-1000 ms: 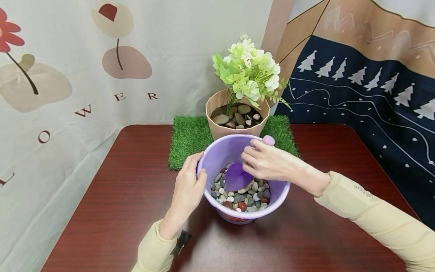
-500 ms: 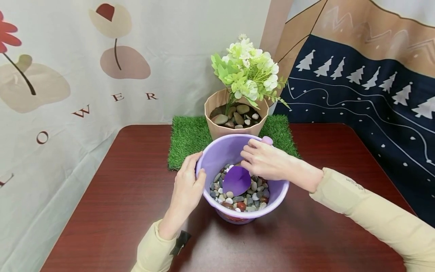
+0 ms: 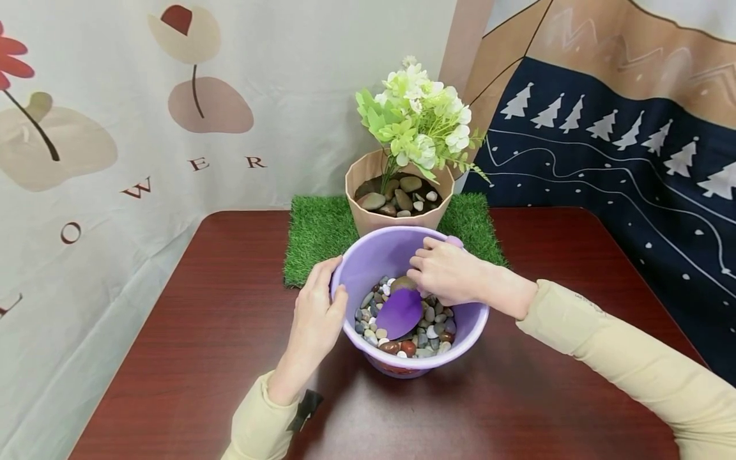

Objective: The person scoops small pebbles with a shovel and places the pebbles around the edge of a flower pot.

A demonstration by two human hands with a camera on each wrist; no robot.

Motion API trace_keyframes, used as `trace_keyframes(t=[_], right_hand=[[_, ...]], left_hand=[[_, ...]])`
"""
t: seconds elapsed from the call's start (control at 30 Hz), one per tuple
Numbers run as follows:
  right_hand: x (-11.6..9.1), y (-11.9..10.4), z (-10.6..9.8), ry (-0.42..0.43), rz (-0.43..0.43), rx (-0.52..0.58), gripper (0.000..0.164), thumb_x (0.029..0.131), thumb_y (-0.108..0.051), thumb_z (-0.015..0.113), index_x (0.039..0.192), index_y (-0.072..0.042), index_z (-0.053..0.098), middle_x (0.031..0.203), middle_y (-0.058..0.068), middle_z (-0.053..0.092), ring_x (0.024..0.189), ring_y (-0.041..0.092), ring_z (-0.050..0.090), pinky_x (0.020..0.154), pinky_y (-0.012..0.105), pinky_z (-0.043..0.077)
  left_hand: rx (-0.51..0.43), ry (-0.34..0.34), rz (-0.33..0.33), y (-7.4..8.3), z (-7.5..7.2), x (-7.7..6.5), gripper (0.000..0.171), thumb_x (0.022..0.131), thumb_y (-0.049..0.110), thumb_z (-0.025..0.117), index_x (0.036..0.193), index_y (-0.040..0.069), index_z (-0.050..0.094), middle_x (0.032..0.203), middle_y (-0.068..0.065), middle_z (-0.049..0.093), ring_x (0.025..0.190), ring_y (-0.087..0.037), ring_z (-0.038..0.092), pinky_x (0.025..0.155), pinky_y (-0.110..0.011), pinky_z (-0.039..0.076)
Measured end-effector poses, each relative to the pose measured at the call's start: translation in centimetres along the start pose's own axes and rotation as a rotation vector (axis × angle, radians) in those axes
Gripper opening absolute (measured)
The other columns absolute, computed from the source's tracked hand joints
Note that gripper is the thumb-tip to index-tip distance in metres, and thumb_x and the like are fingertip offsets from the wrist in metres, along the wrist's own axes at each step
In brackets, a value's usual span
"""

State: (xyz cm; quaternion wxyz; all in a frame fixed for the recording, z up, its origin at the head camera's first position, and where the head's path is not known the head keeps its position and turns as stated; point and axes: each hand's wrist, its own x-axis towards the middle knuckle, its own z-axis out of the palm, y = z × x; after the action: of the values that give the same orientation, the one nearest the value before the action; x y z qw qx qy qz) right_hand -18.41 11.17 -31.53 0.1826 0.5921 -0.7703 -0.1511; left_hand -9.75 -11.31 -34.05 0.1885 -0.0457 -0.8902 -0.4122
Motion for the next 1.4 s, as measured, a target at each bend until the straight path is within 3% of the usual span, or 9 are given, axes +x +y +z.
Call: trace_keyframes(t=[0.23, 0.53, 0.67, 0.97, 1.13, 1.4], right_hand=[[0.0, 0.1, 0.0, -0.055, 0.022, 0.056, 0.02, 0.078, -0.031, 0.067, 0.074, -0.014, 0.056, 0.068, -0.003, 0.055, 0.063, 0.019, 0.051, 0.065, 0.031, 0.03], [0.5, -0.1, 0.0, 0.12, -0.067, -0.114, 0.013, 0.088, -0.021, 0.052, 0.08, -0.01, 0.054, 0.074, 0.001, 0.053, 0.068, 0.021, 0.042, 0.071, 0.032, 0.031], [0.6, -0.1, 0.0, 0.142, -0.087, -0.124, 0.014, 0.088, -0.019, 0.046, 0.08, -0.011, 0.053, 0.076, 0.001, 0.053, 0.069, 0.02, 0.042, 0.072, 0.032, 0.031], [0.5, -0.2, 0.3, 0.111, -0.097, 0.029, 0.016, 0.083, -0.029, 0.061, 0.081, -0.014, 0.056, 0.076, -0.001, 0.055, 0.069, 0.018, 0.045, 0.07, 0.031, 0.031], [0.4, -0.1, 0.3, 0.095, -0.078, 0.118, 0.016, 0.079, -0.026, 0.067, 0.08, -0.015, 0.056, 0.074, -0.002, 0.055, 0.069, 0.018, 0.046, 0.07, 0.03, 0.032], [-0.1, 0.9, 0.1, 0.129, -0.048, 0.242, 0.017, 0.079, -0.03, 0.066, 0.079, -0.016, 0.056, 0.075, -0.004, 0.055, 0.071, 0.016, 0.048, 0.073, 0.029, 0.035]], left_hand=[[-0.003, 0.002, -0.009, 0.1, -0.1, -0.1, 0.043, 0.083, 0.009, 0.052, 0.126, 0.006, 0.052, 0.126, -0.008, 0.054, 0.109, -0.027, 0.056, 0.091, -0.043, 0.046], [-0.003, -0.004, -0.002, -0.1, -0.1, 0.0, 0.044, 0.083, 0.009, 0.052, 0.126, 0.007, 0.052, 0.125, -0.008, 0.054, 0.11, -0.026, 0.056, 0.09, -0.043, 0.046], [-0.004, 0.0, -0.004, -0.1, -0.1, 0.0, 0.044, 0.082, 0.009, 0.052, 0.126, 0.007, 0.052, 0.125, -0.008, 0.055, 0.109, -0.026, 0.056, 0.09, -0.043, 0.046], [-0.001, -0.006, -0.014, -0.2, -0.1, -0.1, 0.044, 0.083, 0.01, 0.052, 0.127, 0.008, 0.052, 0.125, -0.008, 0.055, 0.109, -0.027, 0.057, 0.09, -0.044, 0.046], [-0.002, -0.006, -0.018, -0.2, -0.1, -0.1, 0.045, 0.083, 0.01, 0.052, 0.127, 0.008, 0.052, 0.125, -0.007, 0.055, 0.109, -0.027, 0.057, 0.089, -0.044, 0.046], [-0.007, 0.001, -0.005, -0.2, 0.0, -0.1, 0.044, 0.082, 0.01, 0.052, 0.127, 0.008, 0.052, 0.125, -0.007, 0.055, 0.107, -0.027, 0.058, 0.088, -0.044, 0.047]])
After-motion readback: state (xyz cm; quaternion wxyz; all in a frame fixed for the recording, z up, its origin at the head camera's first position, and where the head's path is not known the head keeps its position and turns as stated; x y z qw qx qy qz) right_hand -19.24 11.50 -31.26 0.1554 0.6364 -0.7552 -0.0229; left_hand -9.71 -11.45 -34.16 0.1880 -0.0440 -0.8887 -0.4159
